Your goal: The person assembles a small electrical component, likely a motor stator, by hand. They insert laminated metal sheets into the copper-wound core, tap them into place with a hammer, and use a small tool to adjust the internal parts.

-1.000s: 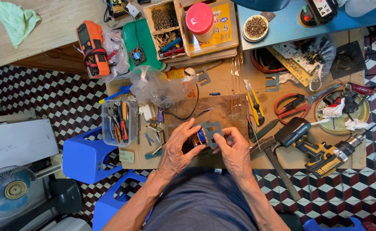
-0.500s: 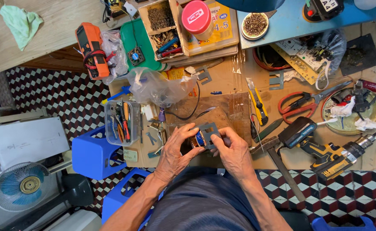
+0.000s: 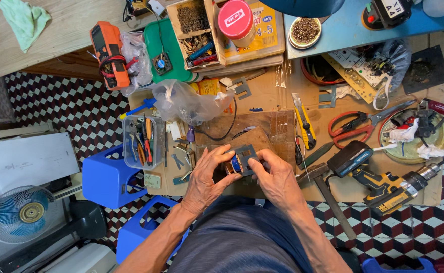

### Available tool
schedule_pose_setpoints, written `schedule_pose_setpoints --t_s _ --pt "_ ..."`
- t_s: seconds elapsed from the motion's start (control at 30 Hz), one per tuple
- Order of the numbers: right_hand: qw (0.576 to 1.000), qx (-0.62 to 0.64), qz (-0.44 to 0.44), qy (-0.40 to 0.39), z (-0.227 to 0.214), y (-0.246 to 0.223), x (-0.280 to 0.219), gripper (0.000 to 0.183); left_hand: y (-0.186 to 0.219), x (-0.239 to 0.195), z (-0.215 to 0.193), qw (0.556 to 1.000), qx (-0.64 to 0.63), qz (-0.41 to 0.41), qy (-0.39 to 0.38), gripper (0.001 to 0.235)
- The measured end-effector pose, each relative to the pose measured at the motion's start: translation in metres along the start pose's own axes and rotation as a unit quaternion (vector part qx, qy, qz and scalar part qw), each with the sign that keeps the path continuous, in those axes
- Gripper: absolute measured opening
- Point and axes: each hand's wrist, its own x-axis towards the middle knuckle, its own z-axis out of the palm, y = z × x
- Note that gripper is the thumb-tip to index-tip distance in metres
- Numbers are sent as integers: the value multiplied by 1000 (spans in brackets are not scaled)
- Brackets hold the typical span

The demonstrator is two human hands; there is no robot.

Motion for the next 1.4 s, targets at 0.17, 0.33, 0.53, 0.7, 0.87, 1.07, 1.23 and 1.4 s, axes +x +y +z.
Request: schedule_pose_setpoints --t_s 0.17,0.33,0.53,0.7,0.87,1.07,1.23,1.4 --pt "998 51 8 -21 -1 5 6 23 -2 0 0 1000 -7 4 3 58" --pt "997 59 -6 50 15 11 -2 22 -2 0 2 1000 -5 9 8 58" --pt "996 69 25 48 16 14 -3 22 -2 -1 3 1000 -2 7 10 58" --pt "997 51 6 65 17 14 -7 24 -1 -2 4 1000 -2 1 7 57" --pt "994 84 -1 69 20 14 -12 22 -1 -1 4 1000 2 2 12 57" --pt "986 92 -22 139 36 15 -20 20 -2 -2 4 1000 4 6 12 58" --pt "985 49 -55 159 36 18 -21 20 -2 -2 4 1000 -4 9 14 58" --pt "991 88 -38 96 27 26 -15 20 -2 -1 5 1000 -2 13 16 59"
